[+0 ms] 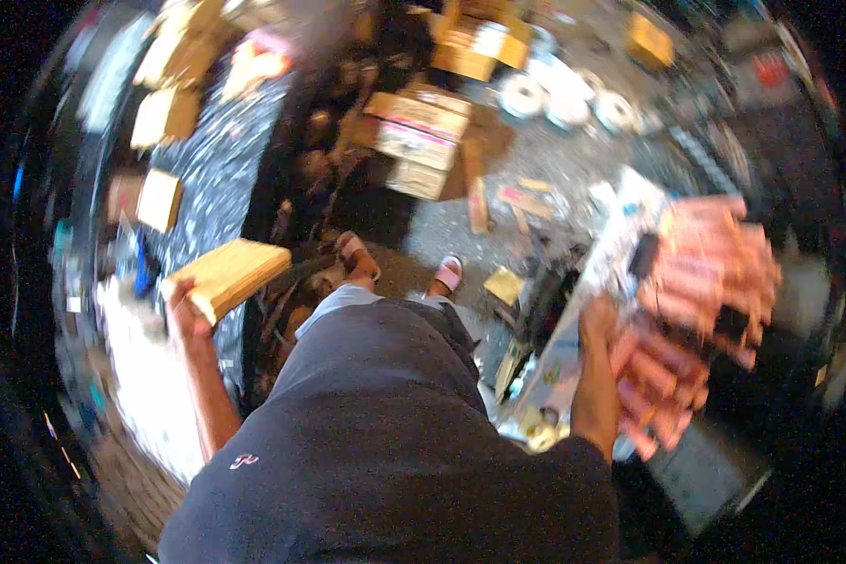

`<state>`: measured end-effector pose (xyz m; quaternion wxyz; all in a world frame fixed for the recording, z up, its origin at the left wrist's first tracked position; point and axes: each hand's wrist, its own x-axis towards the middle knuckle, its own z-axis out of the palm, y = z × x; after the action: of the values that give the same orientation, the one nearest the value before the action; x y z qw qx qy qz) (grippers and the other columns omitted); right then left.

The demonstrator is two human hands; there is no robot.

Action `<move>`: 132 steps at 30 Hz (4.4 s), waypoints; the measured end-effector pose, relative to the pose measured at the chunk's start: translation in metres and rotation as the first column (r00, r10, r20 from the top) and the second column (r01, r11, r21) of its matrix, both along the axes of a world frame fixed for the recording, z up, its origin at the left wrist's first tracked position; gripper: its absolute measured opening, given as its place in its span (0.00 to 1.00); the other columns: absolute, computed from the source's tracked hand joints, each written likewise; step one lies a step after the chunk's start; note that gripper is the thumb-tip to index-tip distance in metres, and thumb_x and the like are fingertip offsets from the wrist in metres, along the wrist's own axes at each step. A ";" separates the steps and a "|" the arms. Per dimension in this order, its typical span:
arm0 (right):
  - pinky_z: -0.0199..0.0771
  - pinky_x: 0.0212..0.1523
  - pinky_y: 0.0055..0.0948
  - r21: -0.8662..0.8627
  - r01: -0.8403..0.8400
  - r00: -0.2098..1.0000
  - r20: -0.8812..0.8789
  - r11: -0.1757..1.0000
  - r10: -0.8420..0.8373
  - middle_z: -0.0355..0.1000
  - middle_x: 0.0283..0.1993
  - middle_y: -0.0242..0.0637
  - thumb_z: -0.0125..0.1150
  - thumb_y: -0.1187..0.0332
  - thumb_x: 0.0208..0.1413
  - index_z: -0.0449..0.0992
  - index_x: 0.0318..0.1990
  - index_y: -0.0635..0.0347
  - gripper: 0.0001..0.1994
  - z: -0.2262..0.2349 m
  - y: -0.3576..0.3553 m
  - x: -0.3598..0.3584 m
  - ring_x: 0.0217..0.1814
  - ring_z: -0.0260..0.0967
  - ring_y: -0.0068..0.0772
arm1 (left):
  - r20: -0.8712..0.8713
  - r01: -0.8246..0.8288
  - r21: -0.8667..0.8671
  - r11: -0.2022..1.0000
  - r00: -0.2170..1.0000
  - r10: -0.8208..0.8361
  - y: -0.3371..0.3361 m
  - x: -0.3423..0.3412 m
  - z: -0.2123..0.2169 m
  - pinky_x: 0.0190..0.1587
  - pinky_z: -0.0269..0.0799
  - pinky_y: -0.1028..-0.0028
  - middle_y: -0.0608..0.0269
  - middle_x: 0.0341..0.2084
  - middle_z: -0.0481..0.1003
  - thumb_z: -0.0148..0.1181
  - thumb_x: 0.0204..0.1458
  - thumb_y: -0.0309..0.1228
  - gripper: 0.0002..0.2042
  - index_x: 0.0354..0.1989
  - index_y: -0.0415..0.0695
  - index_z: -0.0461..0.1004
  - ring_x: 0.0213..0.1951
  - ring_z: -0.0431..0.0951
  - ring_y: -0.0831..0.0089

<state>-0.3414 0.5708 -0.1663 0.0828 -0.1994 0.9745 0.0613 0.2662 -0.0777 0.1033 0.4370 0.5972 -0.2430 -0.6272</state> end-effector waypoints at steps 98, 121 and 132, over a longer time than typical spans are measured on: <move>0.81 0.35 0.45 -0.789 -0.540 0.202 0.217 0.293 0.955 0.80 0.32 0.51 0.68 0.68 0.58 0.80 0.41 0.60 0.08 0.258 -0.815 0.410 0.31 0.81 0.54 | 0.435 -0.153 -0.557 0.816 0.784 0.443 -0.268 0.031 -0.108 0.54 0.76 0.61 0.44 0.48 0.78 0.76 0.51 0.42 0.35 0.62 0.35 0.68 0.48 0.81 0.56; 0.79 0.36 0.51 -0.620 -0.675 0.263 0.306 0.401 0.915 0.79 0.29 0.57 0.69 0.61 0.57 0.81 0.37 0.63 0.12 0.282 -0.831 0.420 0.34 0.81 0.62 | 0.311 -0.157 -0.511 0.845 0.883 0.353 -0.259 0.034 -0.097 0.52 0.78 0.64 0.49 0.46 0.80 0.74 0.55 0.44 0.36 0.66 0.39 0.65 0.47 0.83 0.62; 0.76 0.35 0.35 -0.709 -0.404 0.298 0.496 0.579 0.816 0.81 0.30 0.36 0.76 0.63 0.53 0.82 0.37 0.63 0.13 0.266 -0.841 0.390 0.31 0.76 0.27 | 0.275 -0.173 -0.501 0.848 0.898 0.345 -0.259 0.040 -0.104 0.54 0.78 0.64 0.49 0.48 0.80 0.76 0.53 0.43 0.37 0.66 0.38 0.66 0.49 0.82 0.63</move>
<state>0.0489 -0.2699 0.0994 0.4229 -0.5855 0.6504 -0.2352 0.3058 -0.3371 -0.0005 0.5977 0.6056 -0.3764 -0.3666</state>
